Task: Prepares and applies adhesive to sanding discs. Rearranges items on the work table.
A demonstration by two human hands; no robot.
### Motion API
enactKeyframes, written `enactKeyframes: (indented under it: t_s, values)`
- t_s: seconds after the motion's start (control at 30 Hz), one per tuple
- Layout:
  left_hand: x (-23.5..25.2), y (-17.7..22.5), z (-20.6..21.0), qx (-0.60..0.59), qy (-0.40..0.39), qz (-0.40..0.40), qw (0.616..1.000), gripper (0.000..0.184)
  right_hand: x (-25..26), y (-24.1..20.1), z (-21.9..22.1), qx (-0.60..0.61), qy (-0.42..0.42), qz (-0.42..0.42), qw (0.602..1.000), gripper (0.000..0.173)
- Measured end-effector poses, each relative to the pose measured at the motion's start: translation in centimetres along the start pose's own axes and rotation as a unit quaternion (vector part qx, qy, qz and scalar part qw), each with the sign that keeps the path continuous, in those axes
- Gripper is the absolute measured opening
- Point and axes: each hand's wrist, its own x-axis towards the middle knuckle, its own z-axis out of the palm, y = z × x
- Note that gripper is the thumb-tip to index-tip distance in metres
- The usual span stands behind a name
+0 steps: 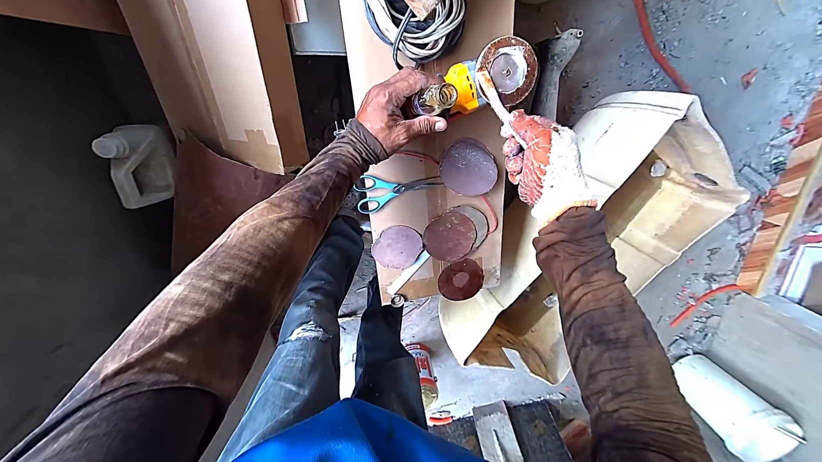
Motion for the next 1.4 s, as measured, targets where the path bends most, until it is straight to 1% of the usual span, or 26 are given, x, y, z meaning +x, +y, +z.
enactKeyframes:
  t_s: [0.2,0.27,0.37,0.47,0.57,0.73,0.83,0.97,1.03,1.13,1.27,1.4]
  values:
    - [0.0,0.0,-0.1,-0.003,-0.003,0.005,1.000,0.052,0.9,0.0,1.9,0.055,0.038,-0.026,0.997,0.025]
    - [0.1,-0.1,-0.1,-0.004,-0.005,0.013,1.000,0.052,0.2,0.8,1.9,0.051,0.031,-0.019,0.998,0.028]
    - [0.1,-0.1,-0.2,-0.005,-0.005,0.016,1.000,0.052,-0.8,2.0,2.2,0.065,0.030,-0.003,0.997,0.027]
    - [0.0,-0.2,-0.1,-0.014,-0.007,0.014,1.000,0.052,-0.6,1.4,2.7,0.095,0.048,0.002,0.994,0.026]
    - [0.1,-0.2,-0.1,-0.017,-0.008,0.019,1.000,0.051,-0.4,0.4,3.2,0.096,0.052,0.003,0.994,0.029]
    - [0.1,-0.3,-0.1,-0.022,-0.005,0.019,1.000,0.051,-2.1,1.4,3.2,0.106,0.031,0.033,0.993,0.029]
    - [0.0,-0.3,0.0,-0.024,-0.004,0.022,0.999,0.051,-1.5,1.0,3.1,0.113,0.044,0.022,0.992,0.029]
    - [0.0,-0.4,0.0,-0.029,-0.001,0.026,0.999,0.051,-0.3,-0.3,2.8,0.089,0.083,-0.001,0.993,0.029]
    - [0.1,-0.3,0.0,-0.029,-0.001,0.026,0.999,0.050,-0.4,0.0,2.6,0.059,0.086,-0.023,0.994,0.028]
    - [-0.1,-0.2,0.1,-0.027,-0.002,0.022,0.999,0.051,-0.5,0.8,2.3,0.012,0.082,-0.034,0.996,0.029]
    - [0.0,-0.3,0.0,-0.023,-0.002,0.026,0.999,0.050,0.8,-0.1,1.4,0.011,0.106,-0.060,0.993,0.028]
    - [0.2,-0.3,0.0,-0.020,-0.001,0.023,1.000,0.050,0.3,-0.2,1.4,-0.021,0.064,-0.041,0.997,0.029]
